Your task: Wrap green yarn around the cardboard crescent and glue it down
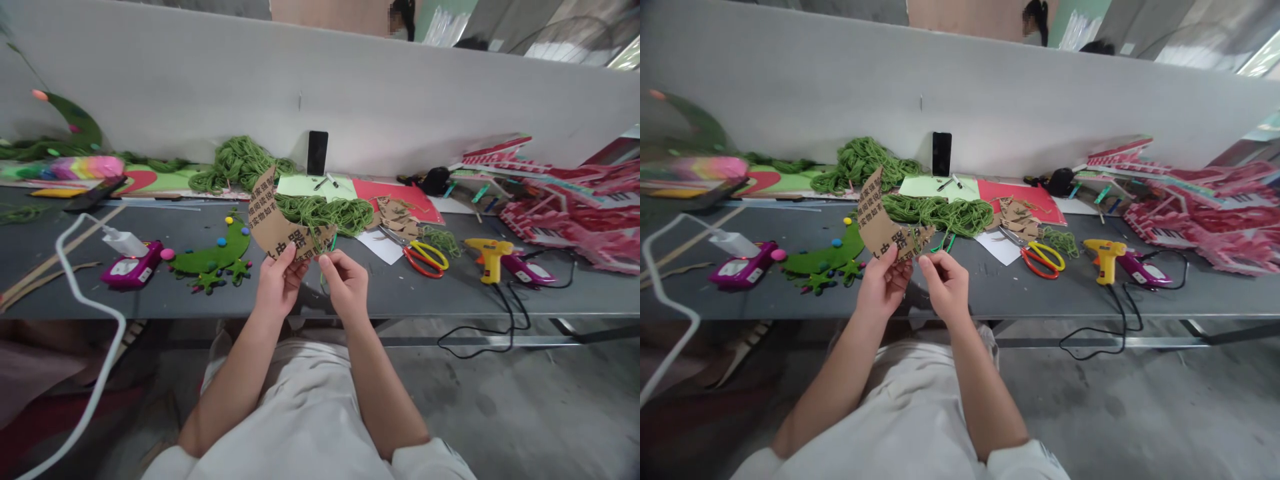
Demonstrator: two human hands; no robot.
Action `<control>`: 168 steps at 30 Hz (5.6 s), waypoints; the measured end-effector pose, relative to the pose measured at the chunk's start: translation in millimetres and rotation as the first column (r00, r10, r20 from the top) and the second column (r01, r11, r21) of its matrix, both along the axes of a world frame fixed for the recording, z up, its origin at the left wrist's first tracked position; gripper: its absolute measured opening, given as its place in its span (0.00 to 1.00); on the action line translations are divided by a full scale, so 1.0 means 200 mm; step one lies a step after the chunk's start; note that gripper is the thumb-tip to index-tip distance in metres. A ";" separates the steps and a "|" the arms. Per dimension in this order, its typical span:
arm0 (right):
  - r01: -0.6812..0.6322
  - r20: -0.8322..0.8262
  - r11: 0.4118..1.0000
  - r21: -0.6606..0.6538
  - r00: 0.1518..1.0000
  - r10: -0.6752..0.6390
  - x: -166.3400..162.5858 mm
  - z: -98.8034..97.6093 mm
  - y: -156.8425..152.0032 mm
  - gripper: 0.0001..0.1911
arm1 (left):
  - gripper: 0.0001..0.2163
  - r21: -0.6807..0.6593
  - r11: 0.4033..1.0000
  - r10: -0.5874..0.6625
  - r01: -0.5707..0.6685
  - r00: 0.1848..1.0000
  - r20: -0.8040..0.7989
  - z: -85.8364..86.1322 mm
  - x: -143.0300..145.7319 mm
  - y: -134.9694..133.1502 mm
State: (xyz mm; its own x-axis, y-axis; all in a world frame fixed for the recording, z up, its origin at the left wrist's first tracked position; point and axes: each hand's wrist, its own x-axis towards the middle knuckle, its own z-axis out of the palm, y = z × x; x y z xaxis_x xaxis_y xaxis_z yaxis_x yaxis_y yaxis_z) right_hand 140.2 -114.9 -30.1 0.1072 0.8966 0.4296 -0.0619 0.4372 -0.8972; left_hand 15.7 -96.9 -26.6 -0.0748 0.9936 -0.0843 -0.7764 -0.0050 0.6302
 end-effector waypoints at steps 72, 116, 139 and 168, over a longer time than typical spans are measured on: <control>0.015 0.461 0.995 -0.098 0.887 0.032 0.03 0.09 -0.02 0.18 | 0.22 0.249 0.933 0.360 -0.260 0.686 -0.632 0.04 -0.09 -0.07; -0.769 0.686 0.562 -0.304 0.233 0.690 0.27 0.26 0.32 0.17 | 0.19 0.075 0.911 -0.245 0.405 0.679 -0.692 0.08 -0.33 -0.09; -0.438 0.785 0.830 -0.345 0.351 0.511 0.29 0.33 0.27 0.15 | 0.20 0.066 0.972 -0.074 0.226 0.560 -0.825 0.06 -0.30 -0.07; 0.085 0.938 0.996 -0.040 0.346 0.008 0.07 0.25 -0.09 0.13 | 0.22 0.271 0.950 0.308 -0.154 0.589 -0.747 -0.01 -0.13 -0.08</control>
